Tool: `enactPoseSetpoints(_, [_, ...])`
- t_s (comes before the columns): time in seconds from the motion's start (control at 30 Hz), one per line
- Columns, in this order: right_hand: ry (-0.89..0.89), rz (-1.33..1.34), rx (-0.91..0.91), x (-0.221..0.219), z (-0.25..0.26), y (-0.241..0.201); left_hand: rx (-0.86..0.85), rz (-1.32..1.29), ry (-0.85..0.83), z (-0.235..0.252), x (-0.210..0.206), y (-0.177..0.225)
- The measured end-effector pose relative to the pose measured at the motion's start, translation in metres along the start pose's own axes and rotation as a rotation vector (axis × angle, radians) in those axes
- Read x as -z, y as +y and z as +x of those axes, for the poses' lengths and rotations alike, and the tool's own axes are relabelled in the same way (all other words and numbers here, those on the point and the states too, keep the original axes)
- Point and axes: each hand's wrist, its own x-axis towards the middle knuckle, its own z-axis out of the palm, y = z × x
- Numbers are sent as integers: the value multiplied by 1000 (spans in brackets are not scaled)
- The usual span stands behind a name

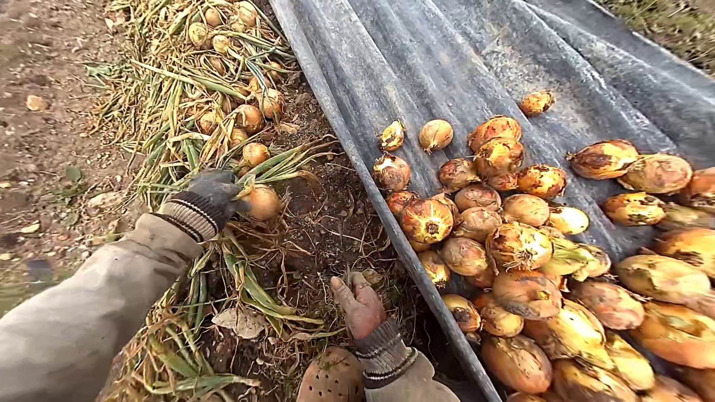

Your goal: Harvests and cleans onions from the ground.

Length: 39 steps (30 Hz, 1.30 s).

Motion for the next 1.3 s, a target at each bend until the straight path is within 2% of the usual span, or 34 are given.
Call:
enactPoseSetpoints(0.1, [-49, -14, 64, -1, -6, -4, -99, -706, 293, -70, -25, 42])
enactPoseSetpoints(0.2, [-85, 105, 268, -3, -18, -5, -259, -1361, 286, -118, -40, 98])
enactPoseSetpoints(0.23, [-68, 158, 349, -4, -24, -5, -348, -1421, 279, -130, -44, 110])
enactPoseSetpoints(0.3, [-5, 180, 487, -2, -34, -8, -403, -1270, 269, -151, -37, 126])
enactPoseSetpoints(0.4, [108, 125, 610, -2, -40, -10, -336, -1166, 179, -165, -23, 131])
enactPoseSetpoints(0.5, [160, 131, 607, -5, -40, -11, -268, -1141, 234, -165, -15, 135])
enactPoseSetpoints(0.63, [205, 172, 534, -11, -33, -9, -342, -761, 375, -153, -10, 121])
enactPoseSetpoints(0.7, [227, 210, 506, -14, -30, -7, -196, -602, 355, -146, -4, 117])
enactPoseSetpoints(0.77, [272, 195, 488, -15, -29, -5, 129, -630, 367, -128, 0, 112])
enactPoseSetpoints(0.8, [262, 88, 426, -14, -28, -4, 267, -657, 385, -116, -1, 106])
enactPoseSetpoints(0.83, [198, -81, 321, -11, -27, -6, 332, -686, 389, -108, -1, 102])
enactPoseSetpoints(0.87, [82, -251, 197, -7, -24, -11, 307, -711, 386, -104, 2, 102])
enactPoseSetpoints(0.9, [-44, -366, 85, -6, -19, -15, 201, -715, 354, -104, 7, 106])
enactPoseSetpoints(0.97, [-121, -390, 11, -10, -10, -17, -54, -662, 152, -108, 17, 123])
enactPoseSetpoints(1.03, [-13, -165, 47, -7, -3, -14, -220, -495, -245, -106, 27, 151])
enactPoseSetpoints(1.07, [28, 45, 33, -1, -2, -14, -269, -430, -374, -103, 28, 167])
enactPoseSetpoints(1.1, [35, 281, 29, 7, -3, -16, -290, -377, -422, -96, 32, 179])
enactPoseSetpoints(1.17, [35, 509, 112, 25, -11, -27, -313, -306, -299, -64, 40, 181])
enactPoseSetpoints(1.23, [144, 403, 327, 37, -21, -37, -232, -277, -46, -15, 46, 161])
enactPoseSetpoints(1.3, [334, 346, 528, 44, -25, -41, 78, -237, 60, 44, 47, 123])
